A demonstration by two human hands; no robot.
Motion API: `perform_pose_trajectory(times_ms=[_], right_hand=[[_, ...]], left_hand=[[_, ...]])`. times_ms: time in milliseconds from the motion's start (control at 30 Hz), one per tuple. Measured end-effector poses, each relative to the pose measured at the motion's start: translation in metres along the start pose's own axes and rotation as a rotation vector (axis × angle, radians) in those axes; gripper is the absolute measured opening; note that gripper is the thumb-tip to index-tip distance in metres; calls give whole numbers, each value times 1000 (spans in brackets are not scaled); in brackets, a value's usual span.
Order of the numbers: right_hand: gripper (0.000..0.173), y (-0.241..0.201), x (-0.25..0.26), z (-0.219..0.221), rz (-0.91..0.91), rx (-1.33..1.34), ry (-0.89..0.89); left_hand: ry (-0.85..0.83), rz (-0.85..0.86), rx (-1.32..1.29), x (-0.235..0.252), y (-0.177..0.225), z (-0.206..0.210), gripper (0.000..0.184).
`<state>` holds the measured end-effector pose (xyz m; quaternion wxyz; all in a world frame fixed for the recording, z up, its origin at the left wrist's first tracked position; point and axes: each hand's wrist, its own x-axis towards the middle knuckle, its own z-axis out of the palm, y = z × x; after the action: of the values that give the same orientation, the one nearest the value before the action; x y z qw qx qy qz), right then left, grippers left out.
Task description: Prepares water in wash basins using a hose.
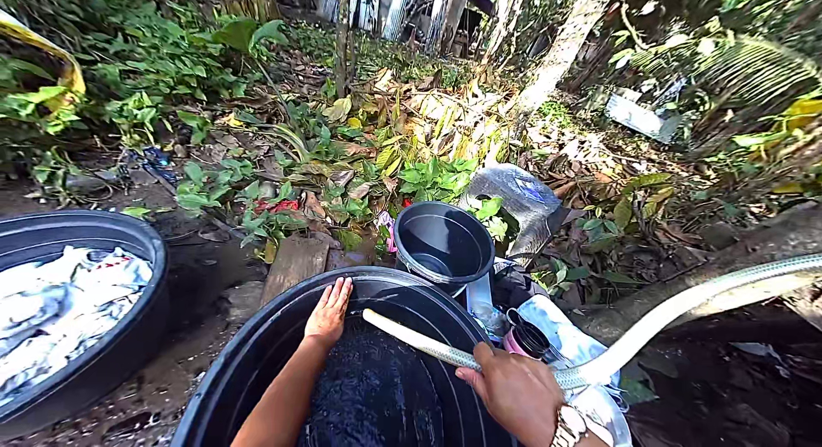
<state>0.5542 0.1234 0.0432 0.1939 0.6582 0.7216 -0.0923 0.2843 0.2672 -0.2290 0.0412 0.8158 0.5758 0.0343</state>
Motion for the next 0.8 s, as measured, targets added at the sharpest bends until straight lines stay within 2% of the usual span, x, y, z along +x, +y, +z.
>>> perform_pose_trajectory(times_ms=[167, 200, 300, 367, 400, 467, 567, 667, 733, 800], right_hand=[[60, -12, 0, -6, -21, -16, 139], [60, -13, 0, -6, -30, -17, 178], [57, -12, 4, -2, -69, -32, 286], [58, -13, 4, -5, -68, -40, 193], [59, -14, 3, -8, -75, -40, 124], [60, -18, -1, -12, -110, -39, 13], [59, -24, -9, -16, -182, -43, -72], [60, -28, -20, -24, -249, -66, -216], [60, -28, -27, -29, -319, -67, -290], [60, -28, -35, -32, -366, -57, -283]], left_hand=[[-116, 91, -26, 21, 7, -21, 62], [-87, 109, -66, 24, 2, -30, 61], [207, 12, -187, 18, -27, -45, 59], [54, -131, -91, 8, -43, -60, 63], [-26, -144, -22, -1, -47, -61, 68], [-87, -38, 100, -33, -57, -49, 76], [-401, 79, 278, -90, -66, -38, 68], [-629, -105, 7, -151, -45, -25, 57], [-945, -119, -15, -186, -28, -22, 53], [-1105, -126, 4, -200, -22, -11, 57]])
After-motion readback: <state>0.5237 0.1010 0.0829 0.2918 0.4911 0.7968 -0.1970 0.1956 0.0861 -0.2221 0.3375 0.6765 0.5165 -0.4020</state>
